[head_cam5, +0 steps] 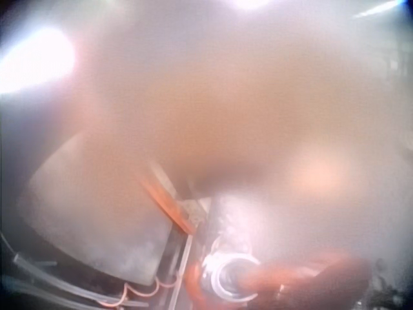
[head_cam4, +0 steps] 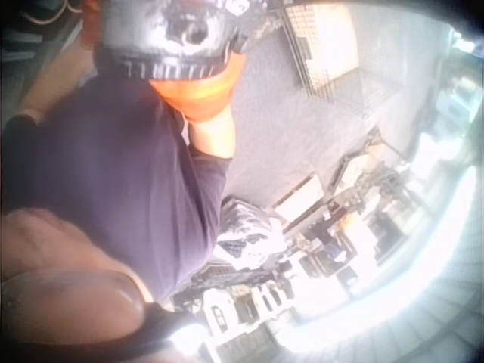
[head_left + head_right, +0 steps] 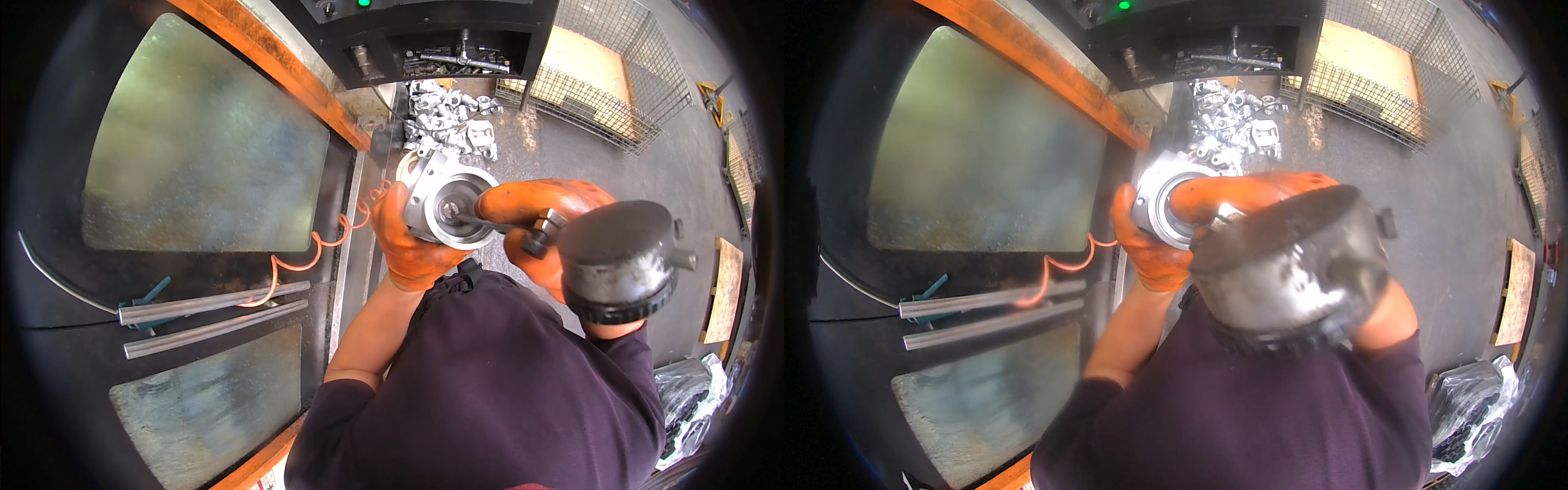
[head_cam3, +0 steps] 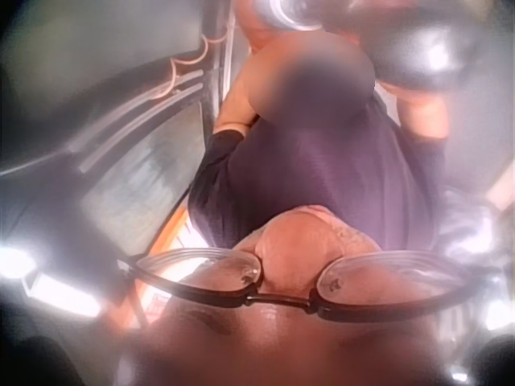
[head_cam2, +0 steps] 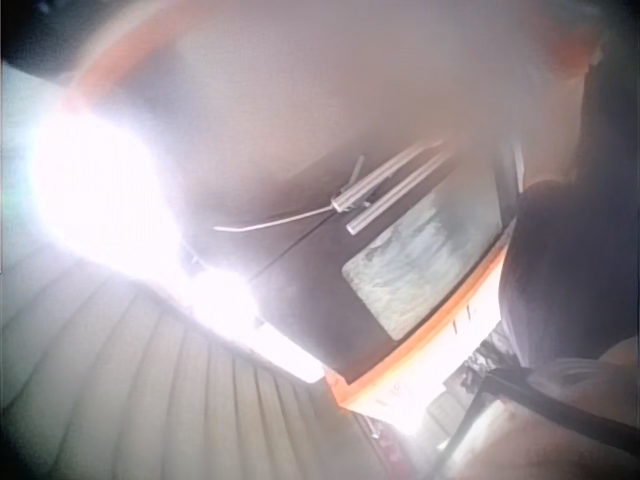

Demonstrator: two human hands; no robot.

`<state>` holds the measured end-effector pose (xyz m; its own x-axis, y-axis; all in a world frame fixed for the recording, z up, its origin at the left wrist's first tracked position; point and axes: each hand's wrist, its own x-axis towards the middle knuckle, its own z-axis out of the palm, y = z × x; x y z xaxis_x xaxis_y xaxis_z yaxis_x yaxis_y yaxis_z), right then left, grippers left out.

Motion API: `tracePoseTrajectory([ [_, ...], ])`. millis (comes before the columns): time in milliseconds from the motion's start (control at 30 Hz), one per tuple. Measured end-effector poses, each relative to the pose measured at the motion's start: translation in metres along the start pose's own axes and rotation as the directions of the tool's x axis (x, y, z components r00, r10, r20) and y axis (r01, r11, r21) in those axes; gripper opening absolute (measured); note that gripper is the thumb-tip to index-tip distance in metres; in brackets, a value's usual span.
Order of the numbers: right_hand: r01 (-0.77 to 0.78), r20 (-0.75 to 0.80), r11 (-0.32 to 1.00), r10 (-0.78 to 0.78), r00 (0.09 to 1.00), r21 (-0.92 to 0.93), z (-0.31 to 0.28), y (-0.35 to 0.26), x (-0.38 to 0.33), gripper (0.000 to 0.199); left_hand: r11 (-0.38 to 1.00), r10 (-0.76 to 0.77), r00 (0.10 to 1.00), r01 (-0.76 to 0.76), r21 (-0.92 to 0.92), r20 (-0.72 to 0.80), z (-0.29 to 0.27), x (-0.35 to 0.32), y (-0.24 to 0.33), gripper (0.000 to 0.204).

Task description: The person measures the inner diameter of a cylindrical metal part using a dial bore gauge, then secures the part in a machine vise and tightens it with a wrench. The person also handles a hammer and a screwdriver during the process.

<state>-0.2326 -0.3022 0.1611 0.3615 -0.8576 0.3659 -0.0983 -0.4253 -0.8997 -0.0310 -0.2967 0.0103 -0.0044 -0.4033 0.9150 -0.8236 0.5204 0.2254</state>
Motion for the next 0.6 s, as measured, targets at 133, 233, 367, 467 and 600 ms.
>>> tracePoseTrajectory([
  [133,-0.133,-0.013,0.991,0.133,0.991,-0.005,0.011,-0.010,-0.001,0.033,0.998,0.058,0.998,-0.058,-0.023,0.035,-0.009,-0.002,-0.012,0.109],
  [233,-0.009,0.018,0.989,0.012,1.000,-0.150,0.010,-0.006,-0.003,0.035,1.000,0.002,0.998,-0.001,-0.026,0.056,-0.013,-0.006,-0.011,0.115],
  [367,-0.041,-0.091,0.999,0.040,0.995,-0.012,0.022,0.001,-0.012,0.035,0.990,-0.096,0.995,0.093,-0.104,-0.024,-0.007,-0.007,-0.006,0.101],
  [467,0.112,0.085,0.945,-0.090,0.992,-0.308,0.011,-0.011,-0.001,0.032,0.997,-0.050,0.997,0.047,-0.068,-0.053,-0.007,-0.007,-0.006,0.099],
  [600,0.382,0.283,0.782,-0.271,0.920,-0.493,-0.001,0.012,-0.005,0.033,0.997,-0.041,0.998,0.038,0.065,0.044,-0.010,0.001,0.000,0.102],
])
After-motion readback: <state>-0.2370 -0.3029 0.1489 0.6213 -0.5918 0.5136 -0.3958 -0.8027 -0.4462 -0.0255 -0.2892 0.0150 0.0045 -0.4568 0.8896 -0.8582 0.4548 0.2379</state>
